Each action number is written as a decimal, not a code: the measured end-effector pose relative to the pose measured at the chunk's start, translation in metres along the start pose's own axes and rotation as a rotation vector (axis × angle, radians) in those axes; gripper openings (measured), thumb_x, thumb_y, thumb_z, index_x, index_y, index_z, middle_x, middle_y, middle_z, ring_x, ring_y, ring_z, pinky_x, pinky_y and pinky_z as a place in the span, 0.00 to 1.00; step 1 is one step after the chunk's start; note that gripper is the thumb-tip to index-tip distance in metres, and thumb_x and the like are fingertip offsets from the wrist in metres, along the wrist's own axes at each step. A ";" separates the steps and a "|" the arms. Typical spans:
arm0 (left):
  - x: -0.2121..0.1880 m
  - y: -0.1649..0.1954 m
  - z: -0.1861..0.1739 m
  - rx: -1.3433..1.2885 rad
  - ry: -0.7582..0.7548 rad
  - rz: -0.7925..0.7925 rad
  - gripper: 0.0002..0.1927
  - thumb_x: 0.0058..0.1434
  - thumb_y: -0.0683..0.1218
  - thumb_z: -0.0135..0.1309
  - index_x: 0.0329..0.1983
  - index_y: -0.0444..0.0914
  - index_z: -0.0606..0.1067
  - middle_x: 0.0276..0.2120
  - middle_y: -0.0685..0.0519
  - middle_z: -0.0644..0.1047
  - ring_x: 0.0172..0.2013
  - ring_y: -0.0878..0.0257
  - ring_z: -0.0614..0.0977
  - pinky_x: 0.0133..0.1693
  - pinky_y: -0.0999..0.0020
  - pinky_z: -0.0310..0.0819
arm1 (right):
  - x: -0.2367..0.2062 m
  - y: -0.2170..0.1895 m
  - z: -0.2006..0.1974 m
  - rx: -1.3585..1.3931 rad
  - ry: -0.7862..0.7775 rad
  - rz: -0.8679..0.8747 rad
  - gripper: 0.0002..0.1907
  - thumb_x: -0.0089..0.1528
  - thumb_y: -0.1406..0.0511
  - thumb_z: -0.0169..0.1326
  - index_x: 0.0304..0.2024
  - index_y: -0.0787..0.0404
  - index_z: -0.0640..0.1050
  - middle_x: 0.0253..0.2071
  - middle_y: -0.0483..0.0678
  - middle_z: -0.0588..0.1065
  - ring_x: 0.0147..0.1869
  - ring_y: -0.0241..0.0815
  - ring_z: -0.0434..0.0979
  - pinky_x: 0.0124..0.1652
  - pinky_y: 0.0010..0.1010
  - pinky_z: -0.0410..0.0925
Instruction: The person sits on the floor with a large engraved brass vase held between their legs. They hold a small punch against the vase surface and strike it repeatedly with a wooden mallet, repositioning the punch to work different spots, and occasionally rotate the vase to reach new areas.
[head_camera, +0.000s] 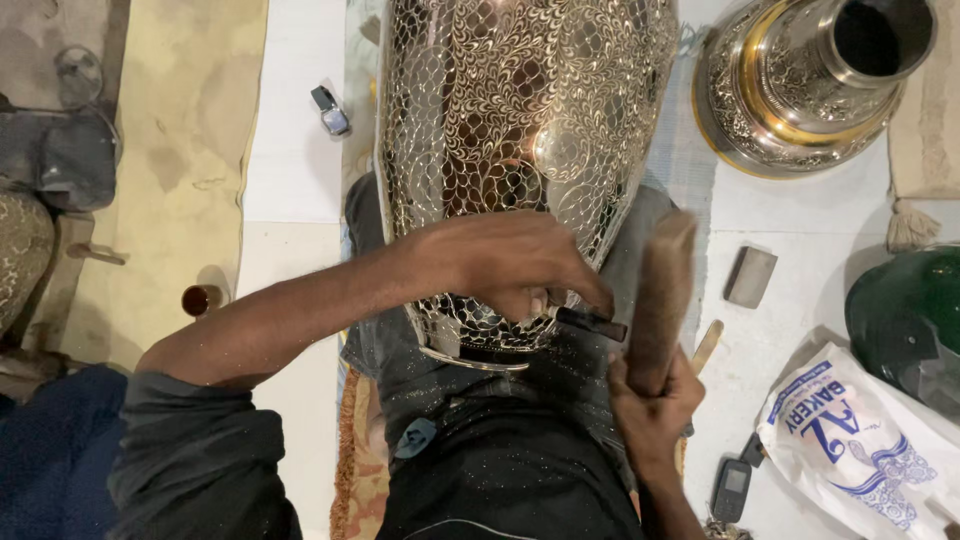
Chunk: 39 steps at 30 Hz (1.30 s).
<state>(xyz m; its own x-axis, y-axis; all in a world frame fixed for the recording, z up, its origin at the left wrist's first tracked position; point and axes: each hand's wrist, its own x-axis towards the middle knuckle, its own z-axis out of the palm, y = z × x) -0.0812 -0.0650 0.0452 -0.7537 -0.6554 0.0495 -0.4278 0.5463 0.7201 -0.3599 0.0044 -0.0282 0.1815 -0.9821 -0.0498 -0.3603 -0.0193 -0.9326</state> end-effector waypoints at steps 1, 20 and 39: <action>0.000 0.000 0.001 0.003 0.016 0.001 0.29 0.56 0.33 0.50 0.58 0.51 0.77 0.25 0.58 0.78 0.13 0.70 0.67 0.13 0.75 0.59 | -0.003 0.004 -0.003 0.081 0.055 0.095 0.09 0.58 0.72 0.62 0.36 0.62 0.74 0.26 0.44 0.74 0.27 0.30 0.72 0.27 0.26 0.67; -0.011 0.019 -0.007 -0.455 0.374 -0.328 0.34 0.54 0.29 0.49 0.62 0.49 0.74 0.42 0.48 0.85 0.35 0.67 0.88 0.23 0.76 0.80 | -0.004 0.029 -0.001 0.054 -0.027 0.285 0.14 0.56 0.66 0.69 0.38 0.67 0.80 0.31 0.46 0.78 0.32 0.34 0.76 0.33 0.26 0.70; 0.008 0.040 -0.030 0.008 -0.259 -0.466 0.42 0.52 0.28 0.51 0.66 0.57 0.69 0.37 0.49 0.84 0.12 0.66 0.75 0.11 0.71 0.66 | -0.019 0.039 -0.001 0.010 -0.095 0.187 0.17 0.52 0.68 0.71 0.39 0.66 0.78 0.31 0.46 0.77 0.34 0.31 0.74 0.35 0.23 0.69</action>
<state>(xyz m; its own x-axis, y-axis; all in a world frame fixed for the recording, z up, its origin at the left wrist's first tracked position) -0.0895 -0.0638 0.0953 -0.5806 -0.6801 -0.4476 -0.7498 0.2323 0.6195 -0.3782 0.0221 -0.0634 0.1984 -0.9463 -0.2554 -0.3867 0.1639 -0.9075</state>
